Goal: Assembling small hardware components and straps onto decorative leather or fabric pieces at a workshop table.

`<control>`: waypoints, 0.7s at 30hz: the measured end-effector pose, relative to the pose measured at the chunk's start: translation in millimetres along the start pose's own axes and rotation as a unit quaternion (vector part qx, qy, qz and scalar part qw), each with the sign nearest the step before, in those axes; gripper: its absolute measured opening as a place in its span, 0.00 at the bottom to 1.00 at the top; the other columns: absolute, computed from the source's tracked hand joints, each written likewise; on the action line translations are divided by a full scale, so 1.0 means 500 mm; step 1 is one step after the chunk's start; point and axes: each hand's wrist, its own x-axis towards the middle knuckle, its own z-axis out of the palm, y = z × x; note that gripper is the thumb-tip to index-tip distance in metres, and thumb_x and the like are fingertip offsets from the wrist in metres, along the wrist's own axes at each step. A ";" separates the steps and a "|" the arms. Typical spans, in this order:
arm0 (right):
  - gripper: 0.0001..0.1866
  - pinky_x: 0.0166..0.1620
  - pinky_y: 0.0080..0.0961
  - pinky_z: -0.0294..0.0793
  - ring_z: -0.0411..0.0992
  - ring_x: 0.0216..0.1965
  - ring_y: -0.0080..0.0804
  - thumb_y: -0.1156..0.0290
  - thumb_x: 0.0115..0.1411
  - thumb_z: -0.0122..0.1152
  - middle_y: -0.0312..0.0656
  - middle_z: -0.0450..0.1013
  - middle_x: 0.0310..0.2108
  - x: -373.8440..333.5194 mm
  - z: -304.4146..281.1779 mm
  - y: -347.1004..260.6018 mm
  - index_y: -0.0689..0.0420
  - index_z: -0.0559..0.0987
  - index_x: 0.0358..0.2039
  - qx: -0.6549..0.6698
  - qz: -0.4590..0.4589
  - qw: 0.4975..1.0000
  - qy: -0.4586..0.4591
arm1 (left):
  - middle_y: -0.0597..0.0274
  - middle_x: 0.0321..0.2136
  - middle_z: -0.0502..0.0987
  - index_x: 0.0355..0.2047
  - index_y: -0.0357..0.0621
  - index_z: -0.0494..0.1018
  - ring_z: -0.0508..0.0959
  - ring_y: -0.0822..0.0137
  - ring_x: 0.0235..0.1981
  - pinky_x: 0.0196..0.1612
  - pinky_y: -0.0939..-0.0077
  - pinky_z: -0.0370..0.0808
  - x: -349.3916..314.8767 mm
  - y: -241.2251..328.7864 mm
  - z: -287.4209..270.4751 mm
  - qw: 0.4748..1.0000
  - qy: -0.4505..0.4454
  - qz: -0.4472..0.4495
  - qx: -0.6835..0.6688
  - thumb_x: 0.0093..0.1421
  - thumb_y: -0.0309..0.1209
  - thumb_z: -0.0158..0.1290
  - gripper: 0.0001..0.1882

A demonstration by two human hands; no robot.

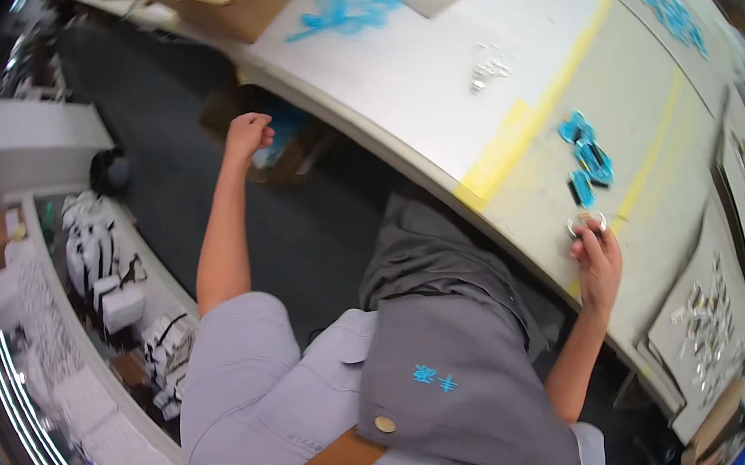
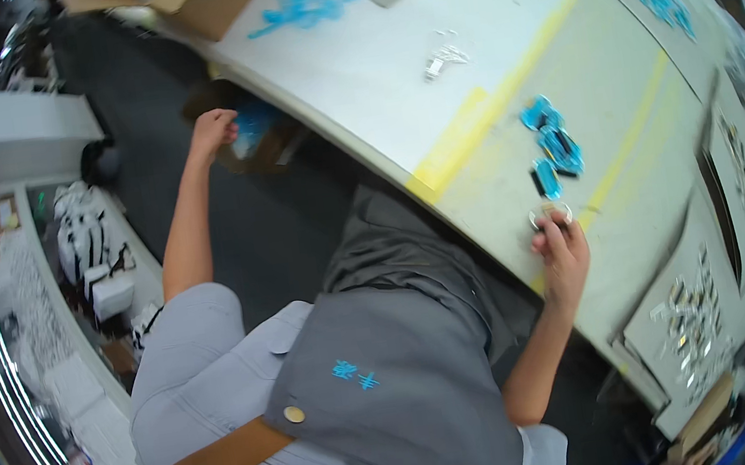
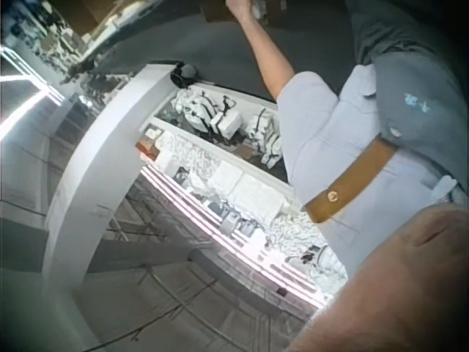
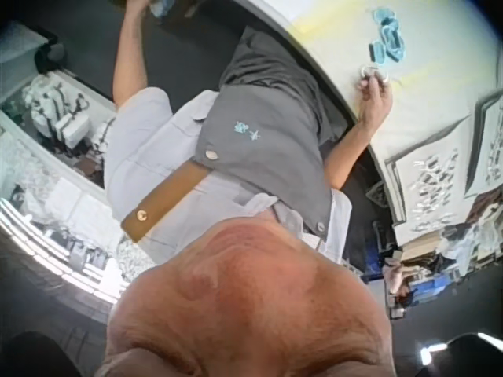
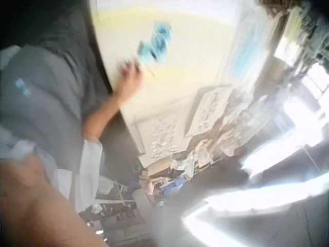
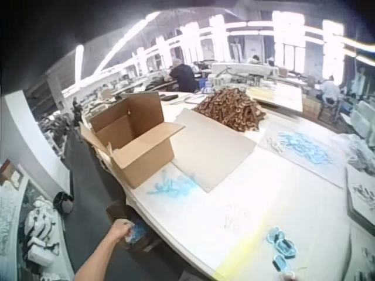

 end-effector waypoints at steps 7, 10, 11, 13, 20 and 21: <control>0.15 0.30 0.19 0.74 0.74 0.25 0.25 0.77 0.61 0.52 0.48 0.75 0.34 -0.014 0.098 -0.062 0.67 0.67 0.48 0.075 0.015 0.990 -0.118 | 0.64 0.23 0.75 0.37 0.32 0.74 0.73 0.76 0.24 0.31 0.83 0.71 -0.341 0.246 0.301 0.893 -0.436 0.083 -0.082 0.62 0.30 0.48 0.12; 0.11 0.28 0.20 0.75 0.75 0.24 0.27 0.73 0.64 0.49 0.51 0.76 0.34 -0.024 0.102 -0.076 0.65 0.69 0.44 0.077 -0.005 0.987 -0.142 | 0.64 0.24 0.74 0.39 0.32 0.73 0.73 0.76 0.25 0.31 0.84 0.70 -0.406 0.284 0.426 0.838 -0.529 0.080 -0.103 0.64 0.32 0.47 0.13; 0.11 0.28 0.20 0.75 0.75 0.24 0.27 0.73 0.64 0.49 0.51 0.76 0.34 -0.029 0.102 -0.078 0.65 0.69 0.44 0.081 -0.008 0.987 -0.137 | 0.64 0.25 0.74 0.40 0.33 0.73 0.73 0.75 0.25 0.31 0.84 0.70 -0.426 0.293 0.451 0.826 -0.545 0.058 -0.130 0.64 0.33 0.46 0.14; 0.11 0.28 0.20 0.76 0.75 0.24 0.27 0.72 0.65 0.47 0.52 0.76 0.34 -0.038 0.096 -0.081 0.65 0.69 0.44 0.093 0.002 0.985 -0.143 | 0.65 0.24 0.73 0.40 0.35 0.73 0.72 0.75 0.25 0.31 0.83 0.70 -0.454 0.301 0.489 0.809 -0.560 0.022 -0.180 0.66 0.36 0.45 0.15; 0.12 0.29 0.20 0.76 0.76 0.25 0.27 0.71 0.65 0.46 0.52 0.76 0.34 -0.043 0.058 -0.065 0.65 0.70 0.44 0.148 -0.014 0.980 -0.129 | 0.64 0.24 0.73 0.38 0.36 0.73 0.72 0.75 0.24 0.30 0.83 0.71 -0.488 0.313 0.535 0.799 -0.564 -0.011 -0.206 0.67 0.39 0.43 0.17; 0.11 0.29 0.20 0.76 0.76 0.25 0.27 0.72 0.65 0.47 0.52 0.76 0.35 -0.042 0.058 -0.064 0.65 0.70 0.45 0.147 -0.011 0.981 -0.127 | 0.64 0.24 0.73 0.38 0.36 0.73 0.72 0.75 0.24 0.30 0.83 0.71 -0.488 0.314 0.537 0.800 -0.561 -0.019 -0.211 0.67 0.39 0.42 0.18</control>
